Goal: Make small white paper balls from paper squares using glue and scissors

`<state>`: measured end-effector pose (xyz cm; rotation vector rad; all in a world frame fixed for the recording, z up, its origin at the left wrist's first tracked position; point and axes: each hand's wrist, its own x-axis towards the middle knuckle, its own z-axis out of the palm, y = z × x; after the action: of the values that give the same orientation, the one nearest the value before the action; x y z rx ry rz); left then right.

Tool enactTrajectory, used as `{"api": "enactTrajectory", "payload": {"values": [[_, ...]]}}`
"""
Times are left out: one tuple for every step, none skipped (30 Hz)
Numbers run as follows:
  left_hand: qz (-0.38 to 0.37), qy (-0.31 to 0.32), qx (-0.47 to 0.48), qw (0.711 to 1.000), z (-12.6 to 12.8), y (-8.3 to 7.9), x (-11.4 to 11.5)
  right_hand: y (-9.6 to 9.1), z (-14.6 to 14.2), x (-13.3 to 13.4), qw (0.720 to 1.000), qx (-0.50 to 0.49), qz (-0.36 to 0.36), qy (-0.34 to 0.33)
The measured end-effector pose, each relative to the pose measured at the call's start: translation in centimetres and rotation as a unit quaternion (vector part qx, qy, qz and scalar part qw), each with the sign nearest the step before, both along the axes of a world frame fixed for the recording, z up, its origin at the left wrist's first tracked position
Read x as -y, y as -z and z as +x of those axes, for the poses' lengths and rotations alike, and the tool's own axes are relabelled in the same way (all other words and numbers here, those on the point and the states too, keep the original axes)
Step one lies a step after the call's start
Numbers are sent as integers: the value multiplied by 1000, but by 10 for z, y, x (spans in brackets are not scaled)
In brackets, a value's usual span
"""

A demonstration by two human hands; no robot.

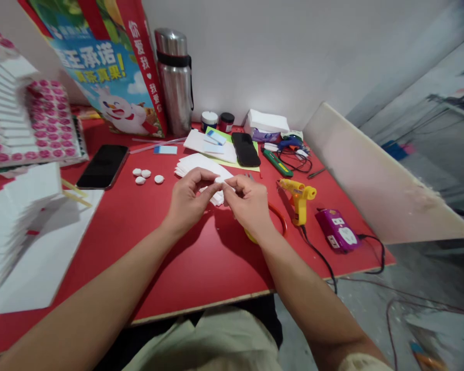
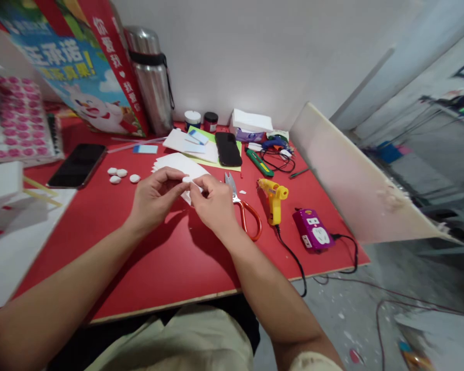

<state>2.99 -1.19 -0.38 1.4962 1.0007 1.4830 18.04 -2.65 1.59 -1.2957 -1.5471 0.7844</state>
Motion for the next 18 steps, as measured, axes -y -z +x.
{"api": "enactTrajectory", "payload": {"values": [[11,-3,5,1000,0,0,0,0,0,1,1000,-3,3,-3],[14,-4,9,1000,0,0,0,0,0,1,1000,-10,2,-7],[11,-1,14,1000,-1,0,-1,-1,0,1,1000,-23,0,-12],[0,7,23,1000,-2,0,-1,-1,0,1,999,-38,-5,-18],[-13,18,36,999,-2,0,-1,-2,0,2,998,-56,-9,-23],[-27,28,51,998,-3,0,0,-3,0,2,997,-73,-13,-28],[-41,37,63,996,-3,0,0,-3,0,2,995,-87,-17,-33],[-52,42,71,995,-3,-1,0,-4,0,2,995,-96,-18,-36],[-57,42,74,995,-3,-1,1,-4,0,2,994,-98,-16,-36],[-58,39,73,995,-2,-1,1,-4,0,3,995,-91,-10,-35],[-52,32,69,996,-2,0,2,-4,0,3,997,-75,0,-31],[-41,23,63,997,-1,0,2,-5,0,4,998,-51,12,-28],[-26,11,57,998,0,1,1,-5,0,4,999,-23,25,-26],[-10,-3,50,999,1,2,1,-5,0,4,999,7,39,-26],[3,-17,44,999,1,3,1,-5,1,4,998,35,52,-29],[9,-29,42,999,2,4,0,-4,2,3,996,59,63,-33],[7,-36,47,998,2,5,0,-4,4,2,994,76,72,-39],[-2,-37,57,998,2,5,-1,-3,5,1,992,88,77,-48]]}}
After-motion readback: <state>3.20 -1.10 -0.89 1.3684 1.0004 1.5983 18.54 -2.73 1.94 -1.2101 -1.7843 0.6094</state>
